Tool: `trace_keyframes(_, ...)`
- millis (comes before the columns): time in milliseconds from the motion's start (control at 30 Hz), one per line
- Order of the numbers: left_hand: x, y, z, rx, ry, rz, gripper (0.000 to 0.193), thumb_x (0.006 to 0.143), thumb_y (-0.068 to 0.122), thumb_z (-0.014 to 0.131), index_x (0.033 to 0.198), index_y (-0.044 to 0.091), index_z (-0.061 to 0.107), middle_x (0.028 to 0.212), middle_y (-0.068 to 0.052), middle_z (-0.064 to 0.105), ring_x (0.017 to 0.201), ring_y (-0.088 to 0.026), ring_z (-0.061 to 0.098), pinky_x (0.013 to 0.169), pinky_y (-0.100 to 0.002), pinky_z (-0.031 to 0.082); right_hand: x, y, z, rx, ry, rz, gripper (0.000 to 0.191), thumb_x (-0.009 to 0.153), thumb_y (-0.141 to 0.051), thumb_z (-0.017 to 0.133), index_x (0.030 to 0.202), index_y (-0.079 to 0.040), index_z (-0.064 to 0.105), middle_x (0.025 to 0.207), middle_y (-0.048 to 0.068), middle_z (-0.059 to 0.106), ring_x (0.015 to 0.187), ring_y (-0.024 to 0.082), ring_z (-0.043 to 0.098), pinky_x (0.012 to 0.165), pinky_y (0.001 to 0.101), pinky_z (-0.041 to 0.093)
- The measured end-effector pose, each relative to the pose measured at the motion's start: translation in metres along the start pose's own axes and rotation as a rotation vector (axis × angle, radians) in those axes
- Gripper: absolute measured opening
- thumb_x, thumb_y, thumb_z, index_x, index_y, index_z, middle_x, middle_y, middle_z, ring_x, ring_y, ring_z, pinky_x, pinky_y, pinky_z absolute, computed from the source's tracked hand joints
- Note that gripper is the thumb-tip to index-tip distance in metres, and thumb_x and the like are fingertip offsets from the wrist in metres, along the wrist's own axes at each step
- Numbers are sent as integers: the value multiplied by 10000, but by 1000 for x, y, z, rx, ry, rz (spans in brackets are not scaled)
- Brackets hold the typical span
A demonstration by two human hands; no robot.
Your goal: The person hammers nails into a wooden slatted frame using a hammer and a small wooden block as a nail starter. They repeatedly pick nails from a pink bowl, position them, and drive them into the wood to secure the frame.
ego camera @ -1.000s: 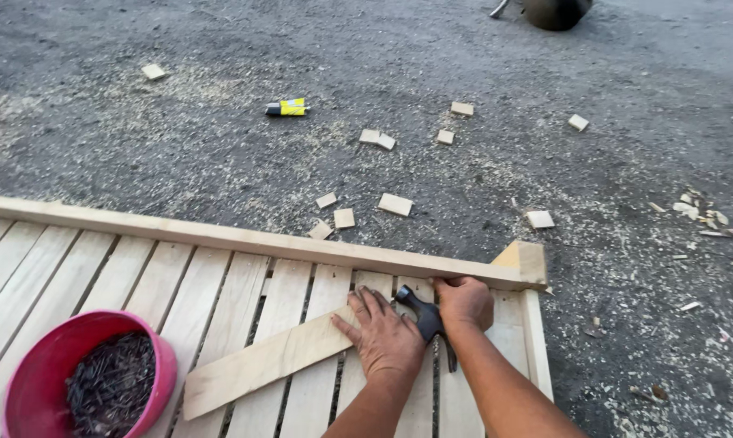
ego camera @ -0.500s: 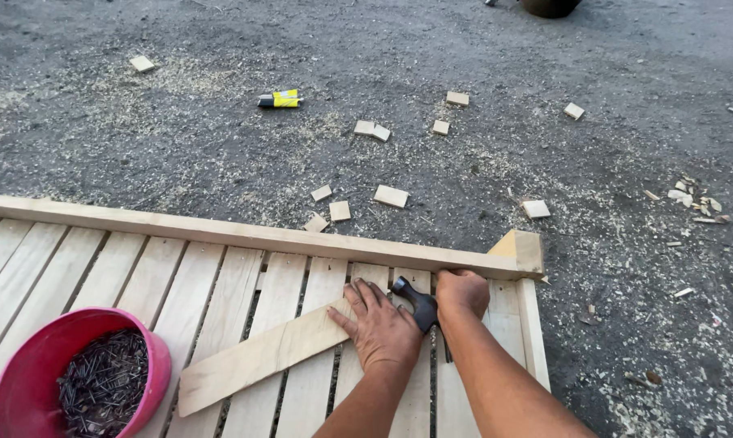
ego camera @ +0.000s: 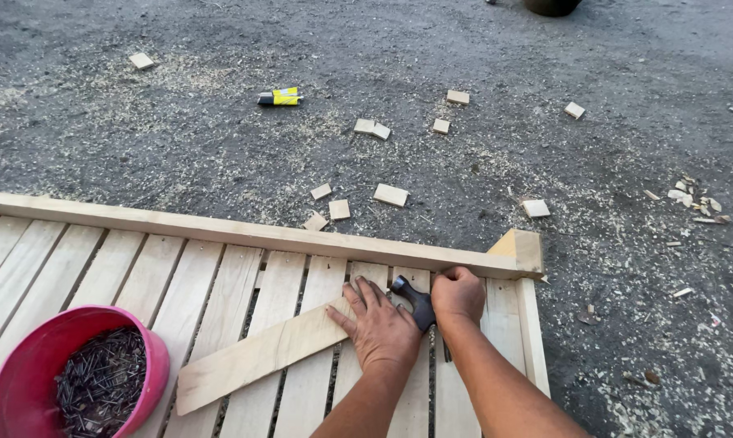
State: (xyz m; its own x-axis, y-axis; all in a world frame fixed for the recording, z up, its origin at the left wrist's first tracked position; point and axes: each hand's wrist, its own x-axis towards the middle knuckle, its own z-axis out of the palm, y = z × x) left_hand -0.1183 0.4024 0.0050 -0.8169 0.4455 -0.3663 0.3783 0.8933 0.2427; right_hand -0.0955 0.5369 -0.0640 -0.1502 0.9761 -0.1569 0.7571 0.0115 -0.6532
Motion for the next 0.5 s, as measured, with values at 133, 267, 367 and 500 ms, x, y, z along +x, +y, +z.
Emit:
trace_keyframes(133, -2, 0, -3, -8, -7, -12, 756, 960, 362, 398, 1553, -67, 211, 1678, -164, 73, 1541, -407, -36, 1152, -712, -96, 10, 13, 12, -20, 7, -100, 123, 754, -280, 765, 838, -199, 805, 890, 105, 770, 877, 328, 726, 783, 432, 568)
trace_keyframes(267, -3, 1, -4, -18, -8, -13, 750, 960, 366, 404, 1553, -56, 223, 1681, -145, 78, 1545, -401, -35, 1155, -711, -93, 16, 23, 19, 14, -3, -147, 104, 749, -258, 790, 820, -182, 804, 868, 82, 779, 849, 306, 737, 774, 423, 570)
trace_keyframes(367, -3, 0, -2, -10, -2, -11, 747, 959, 363, 408, 1552, -56, 230, 1681, -145, 84, 1546, -399, -32, 1153, -716, -92, 14, 26, 15, 39, -25, -140, 109, 753, -254, 803, 815, -165, 800, 849, 84, 782, 827, 289, 744, 774, 408, 572)
trace_keyframes(500, 0, 1, 0, -17, 24, -10, 762, 948, 359, 416, 1554, -60, 221, 1675, -152, 87, 1537, -402, -26, 1146, -714, -92, 5, 19, 0, 32, -43, -119, 141, 739, -265, 826, 826, -156, 813, 861, 95, 784, 840, 283, 745, 790, 398, 572)
